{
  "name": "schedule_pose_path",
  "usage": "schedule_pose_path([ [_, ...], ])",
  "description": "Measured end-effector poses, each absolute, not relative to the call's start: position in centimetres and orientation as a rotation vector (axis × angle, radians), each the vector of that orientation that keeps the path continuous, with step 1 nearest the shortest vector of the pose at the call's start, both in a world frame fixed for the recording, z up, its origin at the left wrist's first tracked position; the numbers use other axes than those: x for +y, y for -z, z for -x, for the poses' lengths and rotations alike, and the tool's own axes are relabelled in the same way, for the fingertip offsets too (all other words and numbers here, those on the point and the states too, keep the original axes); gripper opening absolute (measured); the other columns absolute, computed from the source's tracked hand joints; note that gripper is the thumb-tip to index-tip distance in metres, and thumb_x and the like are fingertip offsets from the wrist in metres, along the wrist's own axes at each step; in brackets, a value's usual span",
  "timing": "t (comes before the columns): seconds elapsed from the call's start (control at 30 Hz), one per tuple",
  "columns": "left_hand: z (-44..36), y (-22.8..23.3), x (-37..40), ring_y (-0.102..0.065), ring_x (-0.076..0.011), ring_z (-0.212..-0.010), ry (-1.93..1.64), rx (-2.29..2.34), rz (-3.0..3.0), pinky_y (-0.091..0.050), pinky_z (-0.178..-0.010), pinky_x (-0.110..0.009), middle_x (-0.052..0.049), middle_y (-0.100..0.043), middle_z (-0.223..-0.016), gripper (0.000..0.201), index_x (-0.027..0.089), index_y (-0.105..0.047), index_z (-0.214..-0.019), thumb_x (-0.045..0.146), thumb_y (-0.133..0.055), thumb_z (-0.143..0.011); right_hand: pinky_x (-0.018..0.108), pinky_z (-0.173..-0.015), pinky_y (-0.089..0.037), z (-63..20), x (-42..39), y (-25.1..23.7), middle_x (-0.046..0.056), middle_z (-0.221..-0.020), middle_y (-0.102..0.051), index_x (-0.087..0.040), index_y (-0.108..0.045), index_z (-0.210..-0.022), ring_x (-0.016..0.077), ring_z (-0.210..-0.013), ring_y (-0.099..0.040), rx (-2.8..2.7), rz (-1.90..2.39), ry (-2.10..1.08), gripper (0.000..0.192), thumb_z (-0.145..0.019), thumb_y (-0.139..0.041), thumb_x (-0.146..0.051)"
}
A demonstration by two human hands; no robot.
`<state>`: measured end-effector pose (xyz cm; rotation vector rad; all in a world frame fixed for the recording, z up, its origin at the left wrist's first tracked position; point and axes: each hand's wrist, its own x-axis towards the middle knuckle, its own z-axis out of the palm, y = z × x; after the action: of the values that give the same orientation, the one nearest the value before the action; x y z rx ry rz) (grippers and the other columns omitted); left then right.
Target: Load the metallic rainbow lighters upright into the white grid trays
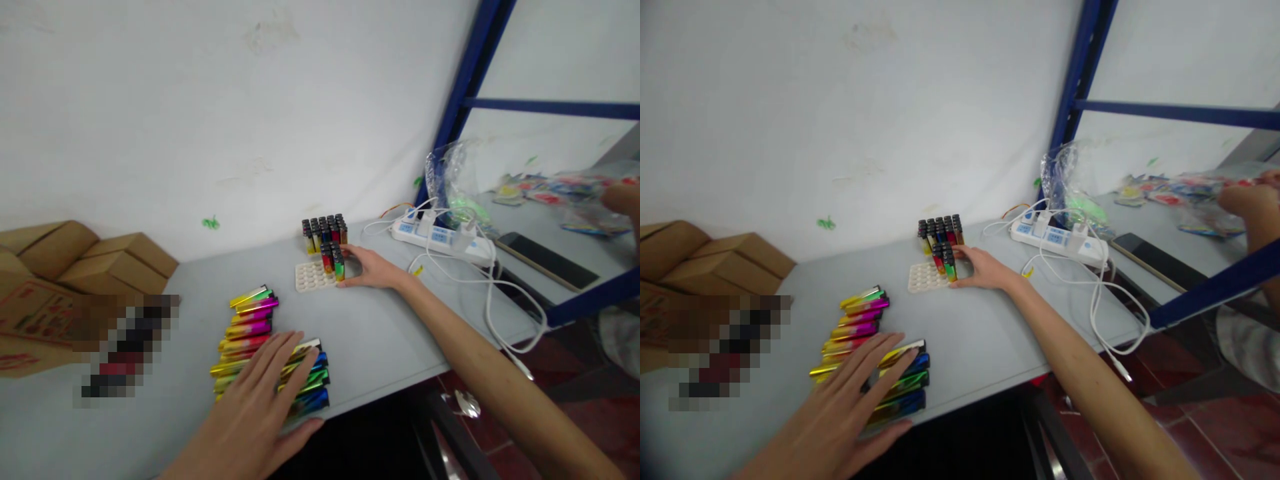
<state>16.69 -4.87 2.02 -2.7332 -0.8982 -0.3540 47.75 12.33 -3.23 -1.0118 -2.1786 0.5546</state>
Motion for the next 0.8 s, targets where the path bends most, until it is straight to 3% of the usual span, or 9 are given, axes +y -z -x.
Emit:
schedule_pose_path([
  [0.1, -16.6, -1.0, -4.6, -0.051, -0.0352, -0.132, 0.293, -0.839, 2.707, -0.051, -0.102, -0.05, -0.015, -0.053, -0.145, 0.07, 0.021, -0.045, -0.148, 0.054, -0.059, -0.088, 0.047, -0.103, -0.049, -47.7, 12.3, 3.2, 0.016, -0.131, -0.063, -0.017, -0.045, -0.143, 0.0307, -0.116, -0.064, -2.184, 1.021, -0.554, 0.089, -0.069, -0.083, -0.049],
  [0.27, -17.2, 0.6, -2.7, -0.06, -0.0337, -0.12, 0.265, -0.76, 2.718, -0.049, -0.102, -0.052, -0.015, -0.064, -0.13, 0.056, 0.019, -0.055, -0.137, 0.048, -0.061, -0.089, 0.047, -0.102, -0.05, -47.6, 12.1, 3.0, 0.016, -0.131, -0.063, -0.017, -0.045, -0.142, 0.0308, -0.116, -0.063, -2.177, 1.031, -0.574, 0.088, -0.069, -0.083, -0.049],
  [0.5, -18.2, 0.5, -0.2, -0.061, -0.032, -0.115, 0.239, -0.826, 2.736, -0.052, -0.097, -0.047, -0.015, -0.063, -0.127, 0.054, 0.019, -0.056, -0.135, 0.046, -0.064, -0.088, 0.047, -0.102, -0.049, -47.8, 12.4, 3.4, 0.016, -0.13, -0.064, -0.017, -0.044, -0.143, 0.0303, -0.115, -0.063, -2.183, 1.033, -0.556, 0.091, -0.068, -0.084, -0.049],
  [0.63, -18.3, -1.0, 0.5, -0.058, -0.03, -0.118, 0.25, -0.942, 2.837, -0.05, -0.1, -0.047, -0.012, -0.061, -0.129, 0.051, 0.022, -0.053, -0.138, 0.049, -0.054, -0.094, 0.047, -0.101, -0.05, -47.8, 12.5, 3.5, 0.016, -0.129, -0.064, -0.016, -0.043, -0.143, 0.0303, -0.114, -0.064, -2.186, 1.029, -0.545, 0.091, -0.069, -0.084, -0.05],
  [0.8, -18.3, -2.0, 2.3, -0.06, -0.0262, -0.113, 0.189, -1.187, 2.84, -0.045, -0.103, -0.048, -0.01, -0.067, -0.12, 0.033, 0.021, -0.059, -0.129, 0.029, -0.042, -0.101, 0.046, -0.101, -0.049, -47.7, 12.5, 3.6, 0.016, -0.131, -0.063, -0.017, -0.044, -0.142, 0.0302, -0.115, -0.063, -2.176, 1.006, -0.551, 0.089, -0.069, -0.084, -0.049],
])
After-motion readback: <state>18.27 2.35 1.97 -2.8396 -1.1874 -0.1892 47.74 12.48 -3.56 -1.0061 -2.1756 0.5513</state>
